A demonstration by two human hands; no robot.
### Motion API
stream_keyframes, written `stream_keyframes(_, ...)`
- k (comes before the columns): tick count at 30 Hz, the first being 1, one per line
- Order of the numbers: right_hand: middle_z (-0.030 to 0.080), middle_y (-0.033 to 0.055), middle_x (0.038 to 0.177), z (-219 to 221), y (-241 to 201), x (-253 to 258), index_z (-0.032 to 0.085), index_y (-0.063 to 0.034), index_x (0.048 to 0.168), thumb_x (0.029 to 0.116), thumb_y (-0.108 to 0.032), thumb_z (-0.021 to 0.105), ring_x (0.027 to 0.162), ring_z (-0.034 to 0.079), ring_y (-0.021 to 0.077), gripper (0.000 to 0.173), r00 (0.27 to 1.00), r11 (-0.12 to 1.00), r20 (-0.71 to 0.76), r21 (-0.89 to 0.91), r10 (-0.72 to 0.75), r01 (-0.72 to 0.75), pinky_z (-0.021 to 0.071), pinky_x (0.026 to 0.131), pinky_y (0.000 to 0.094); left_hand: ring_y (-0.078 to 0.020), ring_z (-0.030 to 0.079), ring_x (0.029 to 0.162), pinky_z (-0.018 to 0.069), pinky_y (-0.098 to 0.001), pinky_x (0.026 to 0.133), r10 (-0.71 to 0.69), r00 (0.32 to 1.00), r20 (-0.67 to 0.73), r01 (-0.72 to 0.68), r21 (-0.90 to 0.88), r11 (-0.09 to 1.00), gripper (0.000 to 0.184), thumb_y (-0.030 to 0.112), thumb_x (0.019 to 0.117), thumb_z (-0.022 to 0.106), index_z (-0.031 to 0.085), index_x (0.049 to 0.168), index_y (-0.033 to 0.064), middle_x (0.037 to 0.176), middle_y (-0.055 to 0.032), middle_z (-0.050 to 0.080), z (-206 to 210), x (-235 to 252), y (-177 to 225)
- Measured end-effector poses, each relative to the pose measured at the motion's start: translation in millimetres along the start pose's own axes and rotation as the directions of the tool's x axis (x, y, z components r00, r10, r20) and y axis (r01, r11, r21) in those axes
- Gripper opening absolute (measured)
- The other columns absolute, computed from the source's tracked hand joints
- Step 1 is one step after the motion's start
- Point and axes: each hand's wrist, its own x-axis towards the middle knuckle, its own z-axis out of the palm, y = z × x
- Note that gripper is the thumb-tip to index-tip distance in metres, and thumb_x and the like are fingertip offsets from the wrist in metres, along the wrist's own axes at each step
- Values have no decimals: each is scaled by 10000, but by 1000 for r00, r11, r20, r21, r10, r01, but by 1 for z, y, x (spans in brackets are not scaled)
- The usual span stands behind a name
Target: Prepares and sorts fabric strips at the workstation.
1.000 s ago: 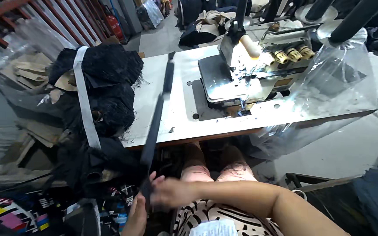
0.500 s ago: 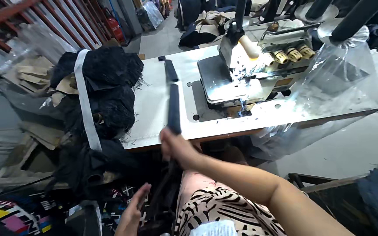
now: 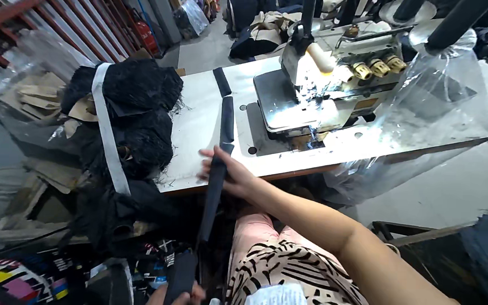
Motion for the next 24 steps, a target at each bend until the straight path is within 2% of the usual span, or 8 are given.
stream_keyframes(3, 432, -81, 586, 12, 13, -5, 521, -139, 957, 1111, -310, 318, 492, 444, 28, 306, 974, 937, -78, -301, -211, 179, 445, 520, 205, -92, 581, 1260, 460, -304, 1108, -16, 961, -277, 61, 155, 986, 491, 260, 1066, 424, 554, 1357, -114, 1351, -156, 625, 4, 12, -21)
stream_keyframes(5, 540, 25, 692, 14, 43, -42, 580, 23, 968, 1083, -174, 397, 606, 538, 81, 293, 972, 727, 228, -658, -59, 198, 502, 616, 258, -140, 557, 1336, 451, -335, 1130, -31, 936, -351, 36, 7, 999, 885, 653, 1036, 349, 404, 1470, -117, 1455, -135, 571, 10, 31, -32)
stream_keyframes(8, 654, 218, 784, 7, 90, -91, 676, 118, 985, 988, -87, 637, 737, 651, 298, 209, 701, 403, 507, -854, 502, 329, 520, 711, 478, -160, 707, 1125, 540, -374, 1041, -15, 923, -385, -141, -373, 917, 917, 793, 863, 487, 548, 1425, 72, 1205, -13, 746, 29, 52, -20)
stream_keyframes(10, 668, 204, 860, -16, 111, -87, 658, 114, 1084, 900, -114, 758, 775, 636, 263, 309, 525, 477, 552, -831, 648, 286, 499, 715, 446, -69, 723, 803, 597, -349, 936, 54, 913, -405, -240, -423, 874, 508, 630, 927, 580, 732, 1208, 235, 836, 101, 745, 35, 55, -9)
stream_keyframes(16, 681, 70, 1202, -5, 34, -20, 427, -25, 1446, 1113, -405, 238, 1077, 663, 137, 539, 918, 952, 336, -287, 209, -111, 535, 957, 340, -33, 715, 899, 553, -326, 1003, 128, 992, -17, -129, -158, 979, 253, 381, 1044, 585, 748, 1124, 205, 942, 93, 767, 5, 1, -1)
stream_keyframes(18, 691, 15, 883, 7, 12, -3, 546, -77, 1270, 1123, -432, 221, 795, 673, 101, 503, 997, 996, 58, -79, 42, -37, 559, 763, 263, -39, 705, 963, 572, -304, 952, 7, 999, -41, -4, 75, 997, 247, 257, 1054, 563, 729, 1103, 81, 1025, 26, 765, -2, -4, -4)
stream_keyframes(21, 477, -71, 605, 22, 26, -13, 522, -80, 964, 1130, -281, 232, 526, 487, 28, 389, 993, 948, 24, -295, -117, 119, 458, 553, 195, -143, 608, 1232, 482, -345, 1084, -35, 967, -251, 103, 261, 960, 483, 261, 1021, 523, 600, 1301, -125, 1316, -189, 642, 1, 9, -17)
stream_keyframes(24, 616, 138, 739, 29, 68, -80, 644, 108, 973, 1068, -100, 452, 668, 608, 189, 299, 880, 578, 404, -792, 251, 199, 533, 683, 359, -103, 637, 1228, 507, -313, 1070, -5, 931, -366, -36, -106, 994, 948, 757, 946, 424, 449, 1473, -30, 1341, -36, 678, 17, 38, -25)
